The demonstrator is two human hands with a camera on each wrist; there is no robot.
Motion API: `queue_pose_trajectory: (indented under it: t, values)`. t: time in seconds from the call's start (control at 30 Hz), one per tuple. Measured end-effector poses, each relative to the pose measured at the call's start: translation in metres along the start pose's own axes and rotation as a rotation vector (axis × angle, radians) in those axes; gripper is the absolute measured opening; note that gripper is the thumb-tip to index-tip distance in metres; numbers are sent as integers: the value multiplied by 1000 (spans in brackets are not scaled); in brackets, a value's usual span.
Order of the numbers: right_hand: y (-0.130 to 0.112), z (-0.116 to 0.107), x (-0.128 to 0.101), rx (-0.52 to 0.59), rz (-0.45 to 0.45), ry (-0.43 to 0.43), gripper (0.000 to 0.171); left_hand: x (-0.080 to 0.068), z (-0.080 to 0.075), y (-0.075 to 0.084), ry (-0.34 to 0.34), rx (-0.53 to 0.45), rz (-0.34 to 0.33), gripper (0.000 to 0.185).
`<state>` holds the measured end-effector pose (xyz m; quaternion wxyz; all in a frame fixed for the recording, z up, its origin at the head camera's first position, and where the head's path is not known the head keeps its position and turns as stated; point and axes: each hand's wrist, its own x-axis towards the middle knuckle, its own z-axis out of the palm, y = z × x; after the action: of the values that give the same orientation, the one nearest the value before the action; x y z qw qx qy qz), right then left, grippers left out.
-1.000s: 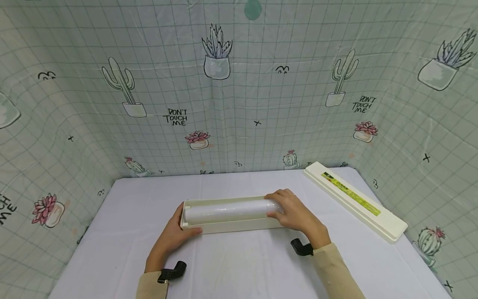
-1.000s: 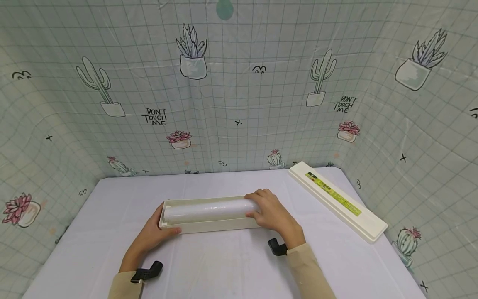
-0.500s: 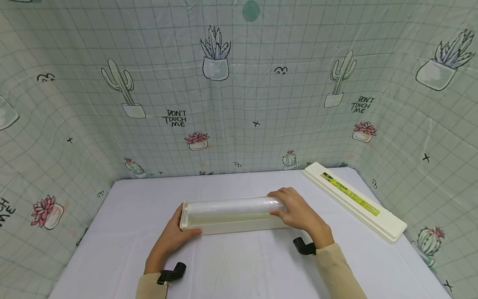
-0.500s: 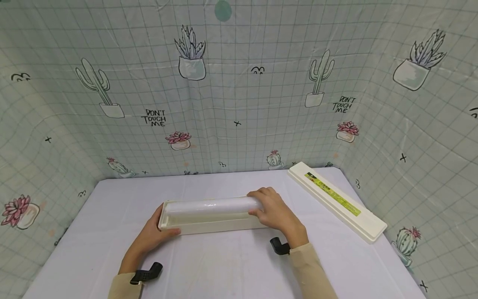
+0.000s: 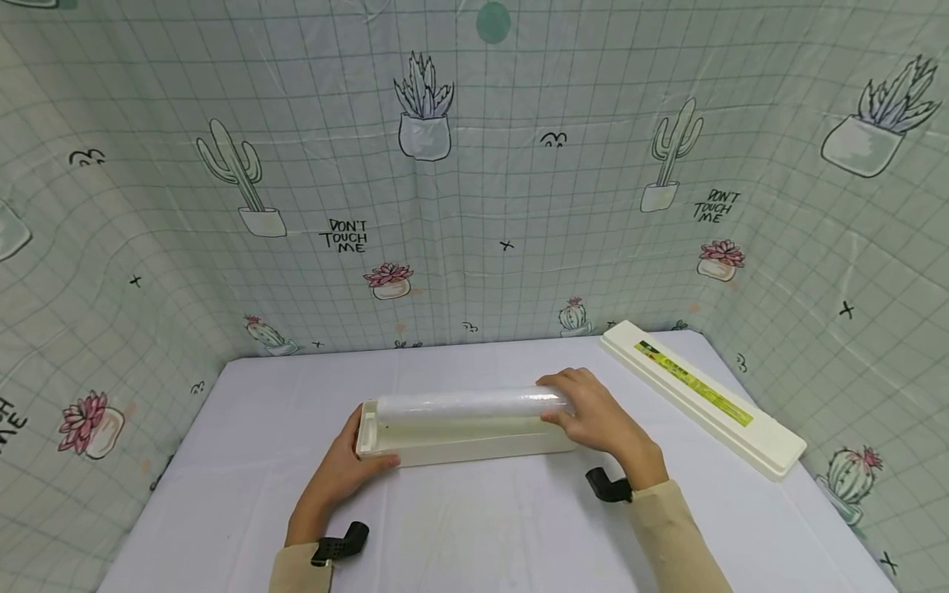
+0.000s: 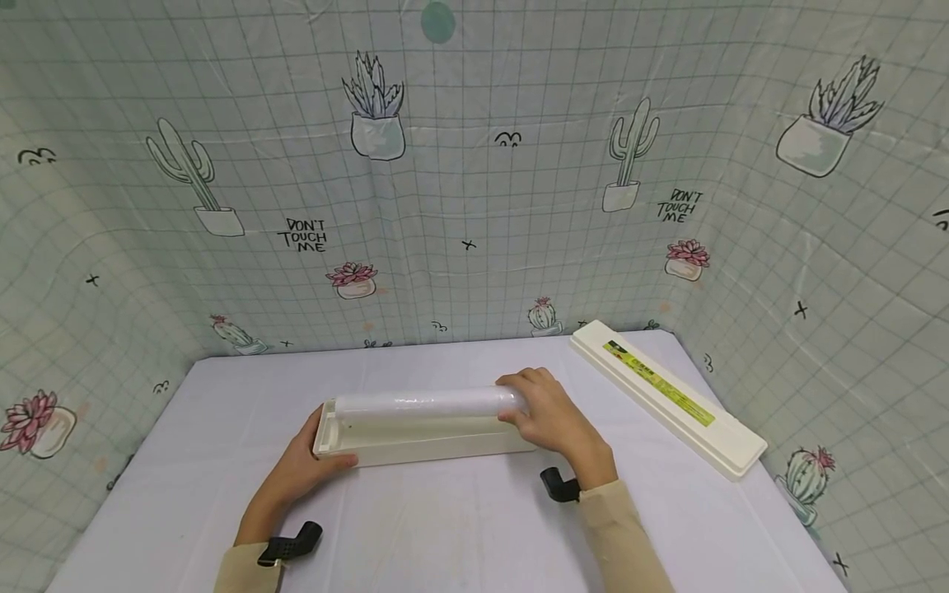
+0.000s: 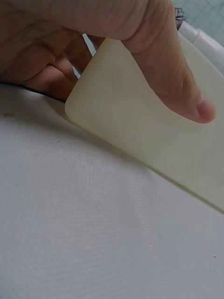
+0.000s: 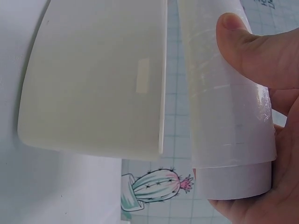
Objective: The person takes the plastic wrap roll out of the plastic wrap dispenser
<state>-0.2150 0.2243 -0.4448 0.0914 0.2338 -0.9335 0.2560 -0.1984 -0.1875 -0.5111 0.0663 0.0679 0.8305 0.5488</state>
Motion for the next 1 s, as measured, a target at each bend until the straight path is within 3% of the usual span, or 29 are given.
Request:
queue_pose_trajectory:
  t: [1.0]
  values:
    - [12,-9,-4,23,37,40,43,0,0,-1,6,27,-9,111]
